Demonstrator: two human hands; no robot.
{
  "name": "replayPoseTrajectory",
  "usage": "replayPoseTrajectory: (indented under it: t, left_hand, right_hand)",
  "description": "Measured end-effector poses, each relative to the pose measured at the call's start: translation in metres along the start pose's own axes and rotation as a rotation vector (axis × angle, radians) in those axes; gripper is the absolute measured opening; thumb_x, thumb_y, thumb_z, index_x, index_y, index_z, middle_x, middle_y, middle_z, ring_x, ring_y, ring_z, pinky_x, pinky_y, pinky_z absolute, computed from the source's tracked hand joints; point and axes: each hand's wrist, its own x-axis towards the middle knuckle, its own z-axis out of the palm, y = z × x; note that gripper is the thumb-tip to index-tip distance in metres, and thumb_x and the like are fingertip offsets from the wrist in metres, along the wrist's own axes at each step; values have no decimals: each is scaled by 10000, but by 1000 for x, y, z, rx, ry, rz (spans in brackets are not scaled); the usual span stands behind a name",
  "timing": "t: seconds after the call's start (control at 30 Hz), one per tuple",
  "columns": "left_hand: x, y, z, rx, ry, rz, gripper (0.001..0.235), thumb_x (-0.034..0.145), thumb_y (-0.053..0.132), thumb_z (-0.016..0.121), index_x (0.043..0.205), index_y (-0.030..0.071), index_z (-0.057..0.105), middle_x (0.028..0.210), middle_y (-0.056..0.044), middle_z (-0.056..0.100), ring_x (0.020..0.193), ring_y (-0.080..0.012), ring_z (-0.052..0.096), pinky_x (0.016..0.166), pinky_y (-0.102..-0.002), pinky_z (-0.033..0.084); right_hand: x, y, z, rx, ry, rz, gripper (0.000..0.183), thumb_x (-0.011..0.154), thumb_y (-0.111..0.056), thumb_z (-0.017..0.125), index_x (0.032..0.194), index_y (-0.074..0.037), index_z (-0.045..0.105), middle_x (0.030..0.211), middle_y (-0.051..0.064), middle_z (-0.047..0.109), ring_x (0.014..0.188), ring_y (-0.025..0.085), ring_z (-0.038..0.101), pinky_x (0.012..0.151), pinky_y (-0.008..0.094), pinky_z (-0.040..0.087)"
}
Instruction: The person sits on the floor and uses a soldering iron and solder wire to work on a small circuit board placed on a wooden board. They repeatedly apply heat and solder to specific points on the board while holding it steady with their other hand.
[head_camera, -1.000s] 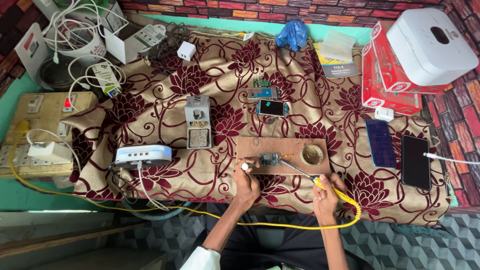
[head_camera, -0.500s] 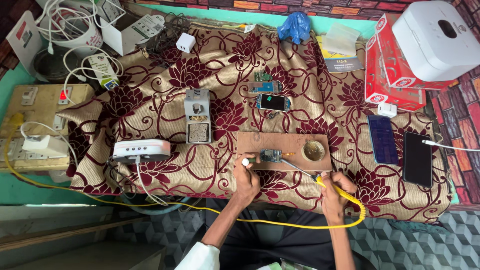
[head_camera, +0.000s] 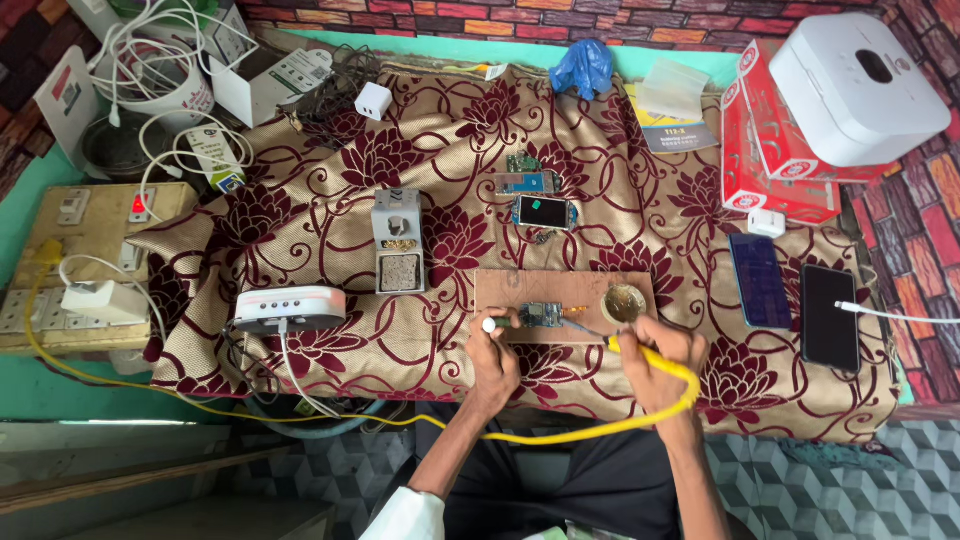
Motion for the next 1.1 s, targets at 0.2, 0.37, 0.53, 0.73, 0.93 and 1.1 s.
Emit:
replayPoseTrajectory:
  t: [0.2, 0.37, 0.53, 0.73, 0.93, 1.1]
  left_hand:
    - [18, 33, -19, 10, 15, -255, 156, 1039, -7, 483, 1145, 35, 590, 1016, -133, 628, 756, -192, 517, 676, -298, 442]
    - [50, 40, -60, 474, -528, 137, 361, 867, -47, 572, 1193, 100, 625, 1156, -102, 538, 1054, -286, 518, 913, -468, 425]
    - [53, 19, -73, 825, -925, 444, 373, 825, 37, 632, 1192, 102, 614, 1237, -106, 546, 1156, -285, 533, 950, -569, 390]
    - [52, 30, -81, 852, -999, 386, 419, 816, 30, 616, 1229, 100, 608, 1283, -71, 548, 1230, -252, 522, 974, -525, 385]
    - [84, 94, -43, 406, -694, 182, 387, 921, 57, 583, 1298, 106, 654, 1242, -24, 641, 1085, -225, 534, 958, -450, 342]
    - [134, 134, 0, 77, -849, 210, 313, 960, 371, 675, 1156, 128, 693, 1190, -37, 647, 1133, -242, 533, 989, -410, 339]
  right_hand:
    - [5, -10, 0, -155, 14, -27, 267, 831, -126, 697, 669, -39, 504, 557, 126, 518, 516, 360, 524, 550, 471, 397]
    - [-3, 4, 4, -289, -2, -23, 223, 835, -158, 721, 719, -61, 557, 625, 109, 575, 635, 404, 525, 665, 543, 416]
    - [-13, 23, 17, -332, 143, -191, 170, 848, -202, 728, 950, -95, 643, 821, 116, 584, 837, 398, 561, 778, 572, 429]
    - [-3, 33, 20, -371, 46, -152, 257, 796, -236, 789, 995, -164, 643, 898, 96, 613, 915, 367, 561, 830, 539, 427]
    - [-1, 30, 26, -313, 80, -231, 313, 845, -255, 758, 1103, -143, 621, 962, 93, 601, 1000, 352, 554, 911, 526, 415]
    - [6, 37, 25, -428, -84, -124, 428, 785, -378, 801, 1013, -83, 590, 993, 166, 587, 1023, 373, 547, 900, 543, 403]
